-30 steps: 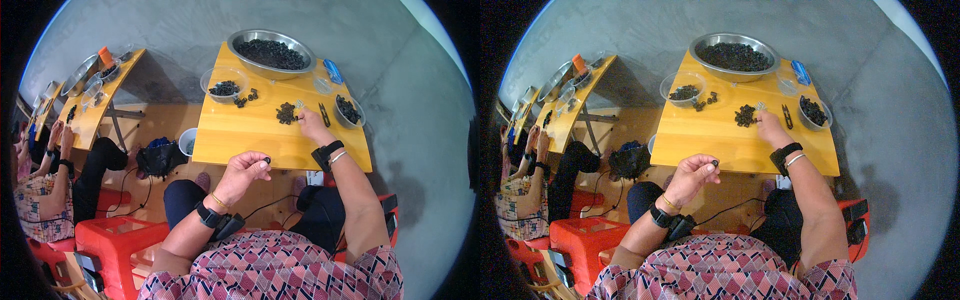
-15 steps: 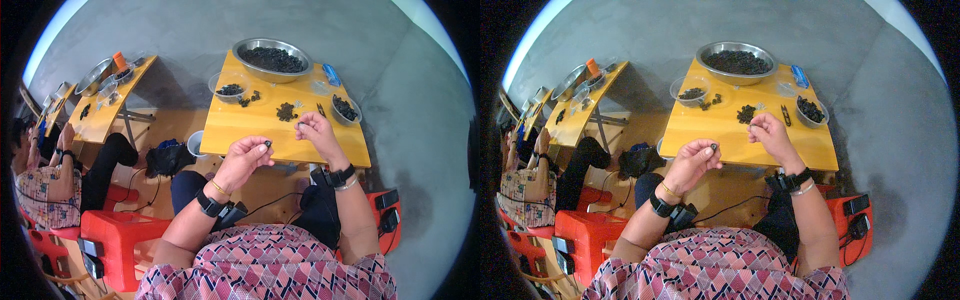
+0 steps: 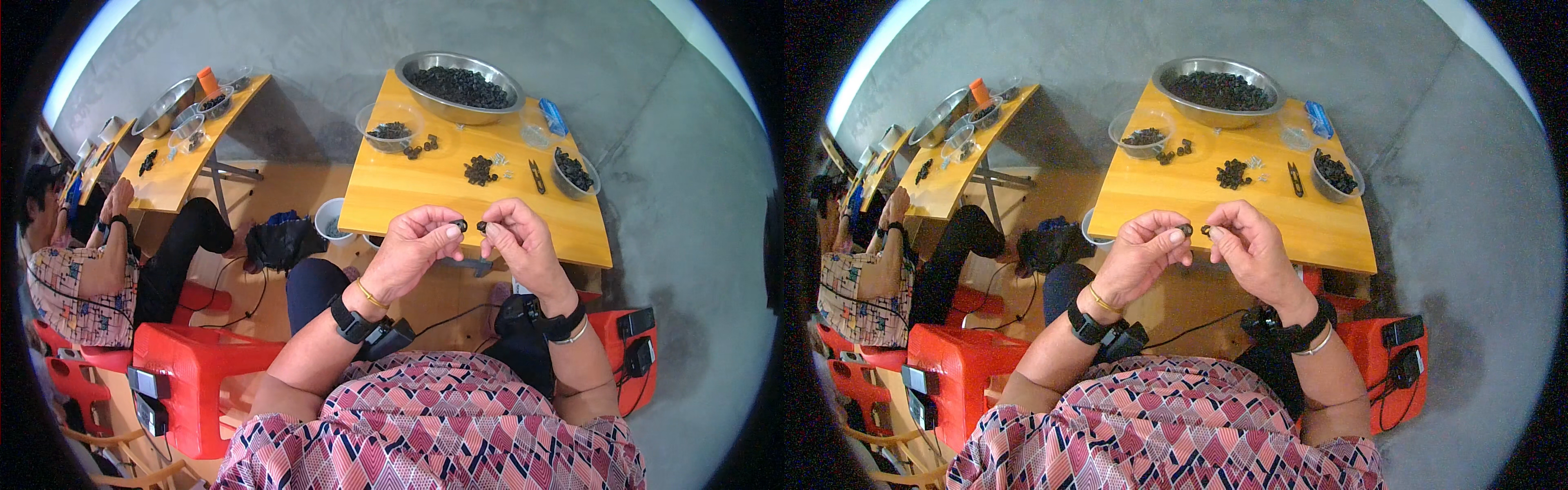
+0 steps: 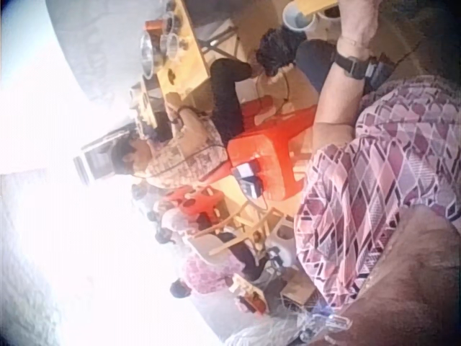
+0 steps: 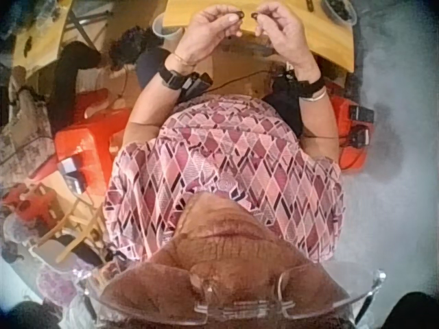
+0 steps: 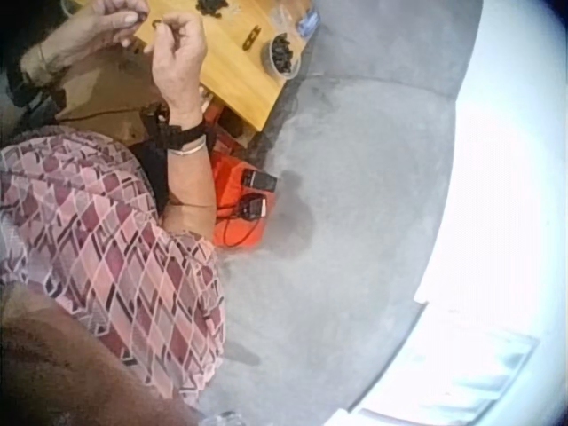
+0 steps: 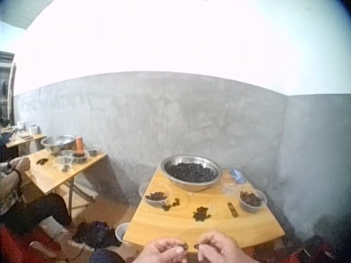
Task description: Assembling small black plastic components by hand.
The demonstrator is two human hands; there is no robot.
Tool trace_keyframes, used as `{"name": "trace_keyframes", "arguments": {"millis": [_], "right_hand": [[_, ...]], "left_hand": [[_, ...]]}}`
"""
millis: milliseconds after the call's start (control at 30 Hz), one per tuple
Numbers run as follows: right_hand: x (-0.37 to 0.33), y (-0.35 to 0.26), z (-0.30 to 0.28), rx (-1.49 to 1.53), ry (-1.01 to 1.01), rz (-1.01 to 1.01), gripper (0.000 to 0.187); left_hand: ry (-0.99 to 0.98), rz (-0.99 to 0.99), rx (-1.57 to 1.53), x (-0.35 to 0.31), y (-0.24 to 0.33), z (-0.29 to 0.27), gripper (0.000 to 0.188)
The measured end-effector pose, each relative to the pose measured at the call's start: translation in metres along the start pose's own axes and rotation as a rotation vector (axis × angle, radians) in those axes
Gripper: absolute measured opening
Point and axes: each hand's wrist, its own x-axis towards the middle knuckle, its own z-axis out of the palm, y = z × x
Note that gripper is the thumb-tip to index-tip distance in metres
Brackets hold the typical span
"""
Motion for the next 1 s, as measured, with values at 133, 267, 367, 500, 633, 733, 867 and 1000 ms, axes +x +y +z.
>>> {"name": "trace_keyframes", "arguments": {"millis": [133, 267, 367, 500, 633, 733, 867, 1000], "right_hand": [[0.002, 0.004, 0.000, -0.001, -0.031, 0.023, 0.008], [0.003, 0.008, 0.000, -0.035, -0.046, 0.033, 0.007], [0.004, 0.011, 0.000, -0.038, -0.053, 0.045, 0.006], [0.002, 0.009, 0.003, -0.045, -0.083, 0.075, 0.005], [0.001, 0.012, 0.008, -0.039, -0.017, 0.018, 0.004], [-0.004, 0.011, 0.012, -0.028, 0.016, 0.033, 0.004], [-0.003, 0.015, 0.015, -0.103, 0.072, -0.084, 0.006], [-0.007, 0.022, 0.021, -0.152, 0.098, -0.241, 0.007]], "left_hand": [[-0.028, 0.017, 0.021, 0.001, -0.003, -0.003, 0.015], [-0.011, 0.002, 0.070, 0.002, -0.005, -0.005, 0.014], [0.002, -0.001, 0.126, 0.002, -0.008, -0.008, 0.015], [0.003, -0.018, 0.161, 0.003, -0.008, -0.010, 0.016], [-0.023, -0.028, 0.113, 0.001, -0.005, -0.008, 0.016], [-0.037, -0.036, 0.009, 0.001, -0.007, -0.004, 0.016], [-0.043, -0.066, -0.075, 0.004, -0.003, 0.003, 0.016], [-0.053, -0.064, -0.065, 0.002, -0.006, 0.003, 0.019]]}}
